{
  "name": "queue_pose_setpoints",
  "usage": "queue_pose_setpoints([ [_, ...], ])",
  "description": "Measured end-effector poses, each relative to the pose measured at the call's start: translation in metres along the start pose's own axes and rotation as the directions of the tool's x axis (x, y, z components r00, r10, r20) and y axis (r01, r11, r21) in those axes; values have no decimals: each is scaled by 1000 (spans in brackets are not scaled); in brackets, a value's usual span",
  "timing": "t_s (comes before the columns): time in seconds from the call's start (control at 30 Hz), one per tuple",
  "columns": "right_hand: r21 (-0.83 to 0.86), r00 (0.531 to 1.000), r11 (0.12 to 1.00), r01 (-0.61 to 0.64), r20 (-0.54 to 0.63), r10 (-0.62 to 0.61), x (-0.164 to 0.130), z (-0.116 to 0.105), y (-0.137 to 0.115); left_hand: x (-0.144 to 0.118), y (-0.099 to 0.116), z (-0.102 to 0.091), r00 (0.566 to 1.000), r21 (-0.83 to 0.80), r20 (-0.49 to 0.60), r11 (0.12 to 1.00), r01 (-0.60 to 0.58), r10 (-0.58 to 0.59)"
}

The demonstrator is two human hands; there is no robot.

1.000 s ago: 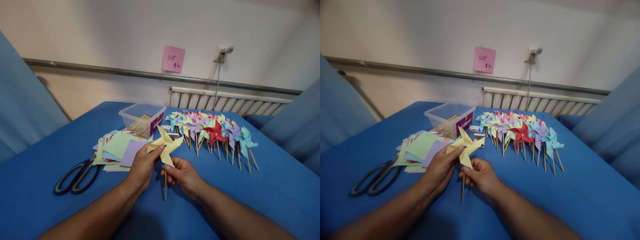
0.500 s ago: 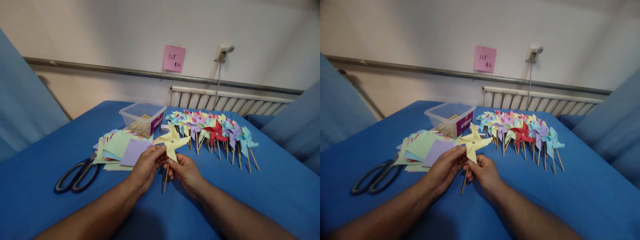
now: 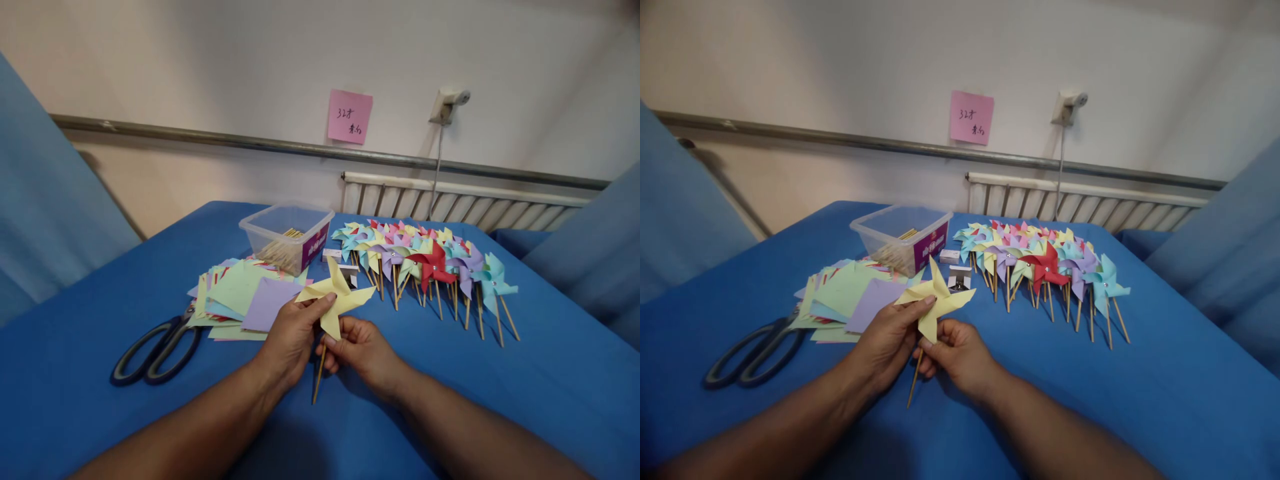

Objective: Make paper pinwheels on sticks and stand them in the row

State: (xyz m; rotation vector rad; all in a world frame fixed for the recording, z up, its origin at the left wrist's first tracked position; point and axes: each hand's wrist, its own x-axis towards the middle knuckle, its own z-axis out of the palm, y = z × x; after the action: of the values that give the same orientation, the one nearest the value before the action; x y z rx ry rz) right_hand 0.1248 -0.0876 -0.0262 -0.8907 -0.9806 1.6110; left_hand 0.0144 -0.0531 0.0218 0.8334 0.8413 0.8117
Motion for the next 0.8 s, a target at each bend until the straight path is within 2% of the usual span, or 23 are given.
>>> queue_pose_setpoints([
  [0.1,-47,1000,999,22,-6,-22,1,-4,2,0,1,0,999,-14,-21,999,-36,36],
  [0.17,-70,992,994,82,-86,-88,1,-7,0,2,3,-1,996,-50,-39,996,-78,76],
  [0.23,-103,965,979,177,-178,-193,0,-11,-5,4,5,-2,995,-109,-49,989,-97,92],
  [0.37,-138,918,941,310,-214,-334,-1,-15,-14,4,5,-1,999,-155,-38,987,-31,26],
  [0.5,-173,901,929,327,-241,-362,0,-19,-12,1,3,1,999,-130,-30,991,31,-35],
  [0.8,-297,871,895,332,-269,-412,4,-24,-11,-2,-2,5,999,-152,-19,988,38,-41],
])
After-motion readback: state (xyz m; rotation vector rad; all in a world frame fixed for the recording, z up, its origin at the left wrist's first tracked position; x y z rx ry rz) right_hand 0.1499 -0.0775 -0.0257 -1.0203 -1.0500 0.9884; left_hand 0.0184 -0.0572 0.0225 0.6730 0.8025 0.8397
